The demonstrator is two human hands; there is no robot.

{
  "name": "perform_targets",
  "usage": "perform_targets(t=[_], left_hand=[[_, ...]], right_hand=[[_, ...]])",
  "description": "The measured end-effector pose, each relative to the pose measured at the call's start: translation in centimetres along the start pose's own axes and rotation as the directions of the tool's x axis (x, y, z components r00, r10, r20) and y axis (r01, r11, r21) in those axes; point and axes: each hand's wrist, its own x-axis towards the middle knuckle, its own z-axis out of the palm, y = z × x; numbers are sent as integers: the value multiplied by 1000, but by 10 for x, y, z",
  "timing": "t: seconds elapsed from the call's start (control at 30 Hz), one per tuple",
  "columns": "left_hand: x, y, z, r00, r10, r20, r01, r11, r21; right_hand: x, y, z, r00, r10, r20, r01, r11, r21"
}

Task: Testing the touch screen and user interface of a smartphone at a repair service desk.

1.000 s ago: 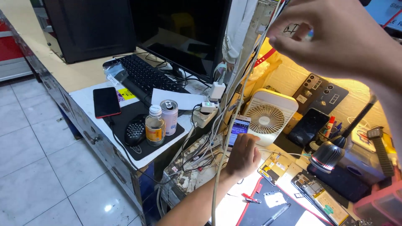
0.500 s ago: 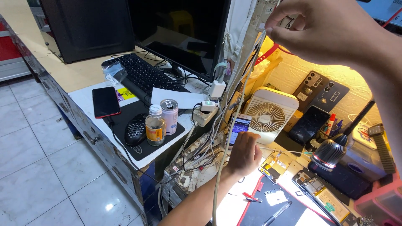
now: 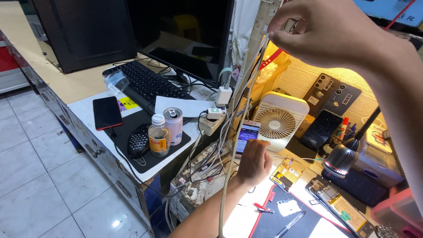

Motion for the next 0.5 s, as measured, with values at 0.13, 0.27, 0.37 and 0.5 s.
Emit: perform_targets(t=[0.13, 0.27, 0.37, 0.5], left_hand=[[-3, -4, 4, 1000, -14, 9, 14, 1000, -7], [-3, -5, 5, 1000, -5, 9, 5, 1000, -9], [-5, -5, 5, 1000, 7, 0, -7, 1000, -8], [-5, -5, 6, 1000, 20, -1, -20, 1000, 5]], right_hand=[[1, 4, 2, 998, -54, -27, 53, 998, -22], [-1, 5, 2, 997, -67, -37, 66, 998, -19], [-6, 6, 2, 994, -83, -65, 83, 996, -14], [-28, 19, 4, 908, -345, -238, 318, 937, -143]])
